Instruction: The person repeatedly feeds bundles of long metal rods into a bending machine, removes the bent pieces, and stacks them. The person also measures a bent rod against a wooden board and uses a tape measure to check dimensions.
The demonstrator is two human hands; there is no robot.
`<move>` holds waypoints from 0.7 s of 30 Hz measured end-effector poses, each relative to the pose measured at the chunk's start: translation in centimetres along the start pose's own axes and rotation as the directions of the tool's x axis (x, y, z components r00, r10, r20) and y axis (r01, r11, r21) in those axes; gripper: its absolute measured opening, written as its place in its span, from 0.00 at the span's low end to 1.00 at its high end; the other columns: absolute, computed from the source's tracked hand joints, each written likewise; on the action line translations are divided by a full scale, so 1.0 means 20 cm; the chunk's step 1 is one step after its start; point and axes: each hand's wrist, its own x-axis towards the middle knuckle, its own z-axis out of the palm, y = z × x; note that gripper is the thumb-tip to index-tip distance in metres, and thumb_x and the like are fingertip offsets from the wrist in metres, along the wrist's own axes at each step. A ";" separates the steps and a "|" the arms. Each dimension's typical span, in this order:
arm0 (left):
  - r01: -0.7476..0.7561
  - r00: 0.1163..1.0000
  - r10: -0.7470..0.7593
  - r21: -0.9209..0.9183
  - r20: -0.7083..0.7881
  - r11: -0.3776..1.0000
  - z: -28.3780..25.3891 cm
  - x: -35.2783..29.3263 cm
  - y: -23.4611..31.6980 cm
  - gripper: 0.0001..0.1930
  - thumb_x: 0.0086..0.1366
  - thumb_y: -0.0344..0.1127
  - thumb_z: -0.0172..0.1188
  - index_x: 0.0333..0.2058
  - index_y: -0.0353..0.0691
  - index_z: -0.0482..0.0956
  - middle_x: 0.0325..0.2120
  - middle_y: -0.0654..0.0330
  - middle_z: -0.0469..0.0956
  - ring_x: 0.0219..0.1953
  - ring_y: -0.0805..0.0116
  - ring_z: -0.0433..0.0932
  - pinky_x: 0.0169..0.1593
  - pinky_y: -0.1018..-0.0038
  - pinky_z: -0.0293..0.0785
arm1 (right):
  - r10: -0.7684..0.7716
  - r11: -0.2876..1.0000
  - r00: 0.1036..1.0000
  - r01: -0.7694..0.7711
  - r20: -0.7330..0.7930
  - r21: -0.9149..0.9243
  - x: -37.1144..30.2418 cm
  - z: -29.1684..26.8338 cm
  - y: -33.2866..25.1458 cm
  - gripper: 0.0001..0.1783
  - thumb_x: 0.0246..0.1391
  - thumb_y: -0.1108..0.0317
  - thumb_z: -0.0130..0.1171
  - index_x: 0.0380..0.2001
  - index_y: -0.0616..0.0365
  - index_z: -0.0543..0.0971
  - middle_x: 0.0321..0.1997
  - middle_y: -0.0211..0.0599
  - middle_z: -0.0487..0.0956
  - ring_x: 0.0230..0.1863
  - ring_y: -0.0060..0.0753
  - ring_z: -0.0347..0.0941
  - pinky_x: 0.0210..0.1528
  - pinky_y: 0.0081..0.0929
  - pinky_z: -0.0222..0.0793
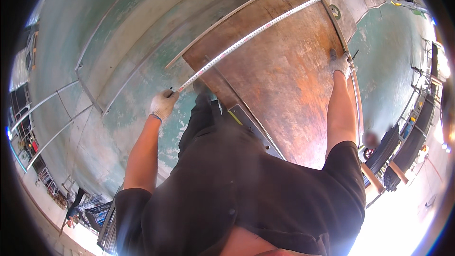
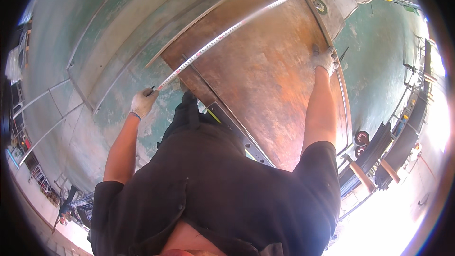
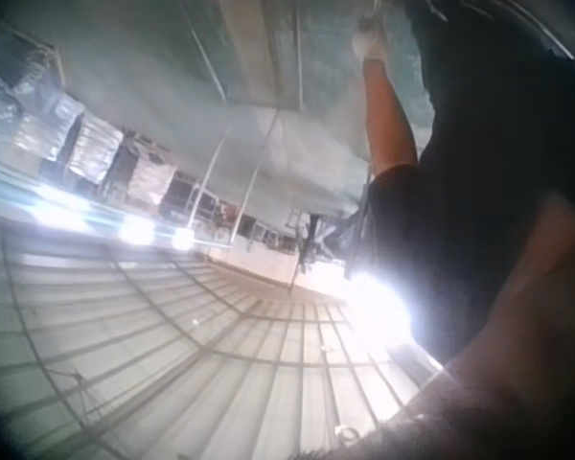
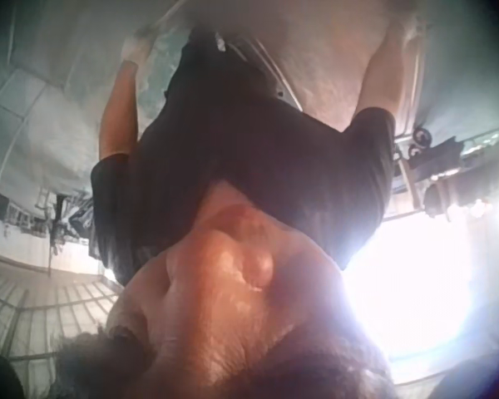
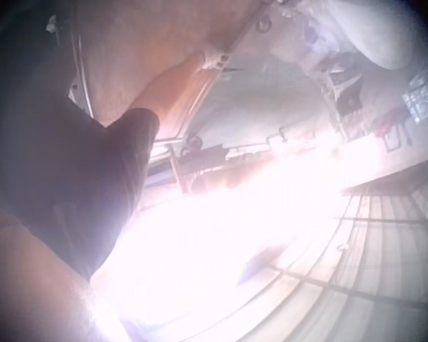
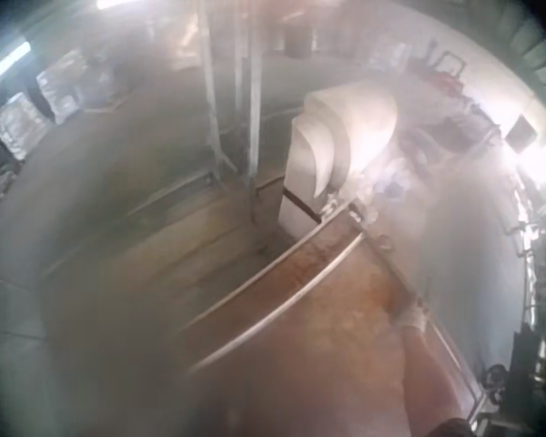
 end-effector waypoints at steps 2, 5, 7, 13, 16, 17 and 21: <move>-0.008 1.000 0.008 -0.019 0.007 1.000 0.01 0.00 -0.01 0.22 0.69 0.54 0.62 0.37 0.37 0.83 0.27 0.42 0.79 0.31 0.48 0.80 0.39 0.58 0.75 | -0.005 1.000 0.999 0.006 -0.050 0.013 0.00 0.01 0.01 0.52 0.64 0.26 0.53 0.79 0.47 0.59 0.80 0.54 0.63 0.81 0.64 0.54 0.81 0.52 0.50; -0.013 1.000 0.015 -0.103 0.015 0.995 0.01 -0.01 -0.04 0.22 0.69 0.53 0.64 0.36 0.35 0.82 0.24 0.47 0.76 0.27 0.60 0.75 0.36 0.62 0.74 | 0.024 0.996 0.992 -0.012 -0.126 0.092 -0.01 -0.02 0.00 0.40 0.63 0.31 0.57 0.70 0.41 0.73 0.72 0.53 0.73 0.74 0.61 0.65 0.76 0.52 0.59; -0.033 0.999 0.034 -0.186 -0.001 0.982 0.03 -0.03 -0.06 0.22 0.68 0.52 0.66 0.36 0.34 0.82 0.22 0.53 0.74 0.25 0.68 0.71 0.35 0.65 0.72 | 0.106 0.978 0.990 -0.087 -0.092 0.189 0.01 -0.10 0.01 0.31 0.62 0.35 0.60 0.60 0.38 0.83 0.64 0.51 0.80 0.68 0.58 0.73 0.72 0.53 0.64; 0.023 1.000 -0.012 -0.475 0.025 0.880 0.02 -0.15 0.00 0.17 0.72 0.48 0.66 0.38 0.36 0.85 0.25 0.68 0.78 0.27 0.79 0.73 0.31 0.75 0.71 | -0.027 0.992 0.962 0.058 -0.273 0.109 0.14 -0.05 0.11 0.18 0.66 0.46 0.60 0.47 0.43 0.87 0.48 0.49 0.87 0.54 0.58 0.82 0.59 0.52 0.74; -0.001 0.999 0.033 -0.622 0.039 0.783 0.07 -0.17 0.06 0.18 0.74 0.49 0.66 0.43 0.37 0.83 0.26 0.66 0.79 0.26 0.78 0.75 0.30 0.77 0.72 | -0.056 0.956 0.968 0.123 -0.243 0.267 0.21 -0.11 0.25 0.17 0.69 0.49 0.58 0.50 0.46 0.83 0.48 0.53 0.86 0.50 0.63 0.83 0.52 0.55 0.76; 0.000 0.998 0.038 -0.665 0.043 0.747 0.09 -0.18 0.09 0.18 0.74 0.50 0.66 0.44 0.38 0.82 0.26 0.66 0.79 0.26 0.77 0.76 0.30 0.77 0.73 | -0.085 0.937 0.962 0.166 -0.261 0.306 0.20 -0.20 0.30 0.17 0.69 0.50 0.59 0.50 0.46 0.84 0.48 0.53 0.86 0.51 0.61 0.83 0.52 0.53 0.77; -0.036 0.994 0.099 -0.736 0.042 0.676 0.13 -0.14 0.29 0.17 0.74 0.49 0.66 0.42 0.40 0.80 0.25 0.65 0.78 0.25 0.77 0.76 0.29 0.77 0.74 | -0.205 0.859 0.838 0.402 -0.506 0.318 0.12 -0.73 0.65 0.15 0.67 0.55 0.62 0.51 0.46 0.86 0.47 0.48 0.87 0.53 0.54 0.84 0.54 0.43 0.78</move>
